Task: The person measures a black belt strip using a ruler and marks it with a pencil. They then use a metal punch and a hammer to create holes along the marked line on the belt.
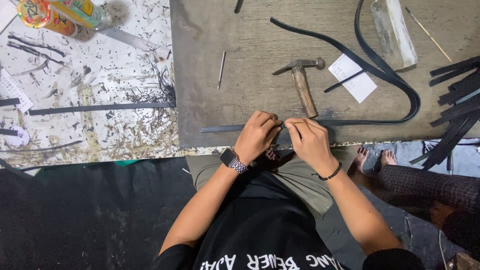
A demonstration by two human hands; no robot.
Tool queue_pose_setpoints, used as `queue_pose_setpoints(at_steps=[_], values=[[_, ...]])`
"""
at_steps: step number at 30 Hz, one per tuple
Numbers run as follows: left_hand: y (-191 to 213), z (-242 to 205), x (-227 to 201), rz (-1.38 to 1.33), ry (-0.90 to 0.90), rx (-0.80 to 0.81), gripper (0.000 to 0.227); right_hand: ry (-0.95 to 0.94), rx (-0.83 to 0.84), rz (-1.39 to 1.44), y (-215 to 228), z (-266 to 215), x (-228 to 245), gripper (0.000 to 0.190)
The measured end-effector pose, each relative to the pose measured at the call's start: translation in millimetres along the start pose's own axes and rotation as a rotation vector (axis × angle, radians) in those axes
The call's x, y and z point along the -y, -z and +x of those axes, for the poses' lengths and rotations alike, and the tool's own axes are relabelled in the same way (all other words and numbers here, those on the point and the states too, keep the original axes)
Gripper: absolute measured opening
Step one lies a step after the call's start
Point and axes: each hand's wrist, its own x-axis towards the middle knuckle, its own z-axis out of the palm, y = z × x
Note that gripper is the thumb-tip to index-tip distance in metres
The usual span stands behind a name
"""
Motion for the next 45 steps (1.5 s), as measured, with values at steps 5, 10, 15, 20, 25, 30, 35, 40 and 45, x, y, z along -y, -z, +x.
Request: queue_pose_setpoints(at_steps=[5, 10, 15, 20, 25, 30, 35, 40, 45], values=[[1, -1, -2, -0.015, 0.018, -0.007, 0.013, -0.063, -0.040, 0.063, 0, -1, 5, 0.015], [23, -3, 1, -0.052, 0.084, 0.002, 0.021, -0.082, -0.026, 0.051, -3, -3, 2, 0.016], [39, -17, 13, 0.054, 0.043, -0.037, 0.009, -0.058, -0.043, 0.040, -5, -4, 1, 0.016], [38, -15, 15, 0.069, 0.033, -0.034, 0.006, -0.006, -0.046, 0.006, -14, -3, 3, 0.013], [36, -19, 19, 0.066, 0.019, -0.031, 0.005, 0.002, -0.025, -0.012, -17, -2, 4, 0.014], [36, -19, 20, 0.070, -0.025, -0.037, 0.005, 0.035, -0.005, -0.042, -10, 7, 14, 0.018], [40, -16, 18, 0.071, -0.045, -0.032, 0.004, 0.037, 0.012, -0.041, -13, 6, 12, 0.019], [37, -19, 20, 0.066, -0.040, -0.035, 0.005, 0.031, 0.034, -0.044, -10, 10, 12, 0.022], [35, -23, 25, 0.068, -0.029, -0.004, 0.008, -0.033, 0.023, 0.113, -22, 9, 22, 0.019]])
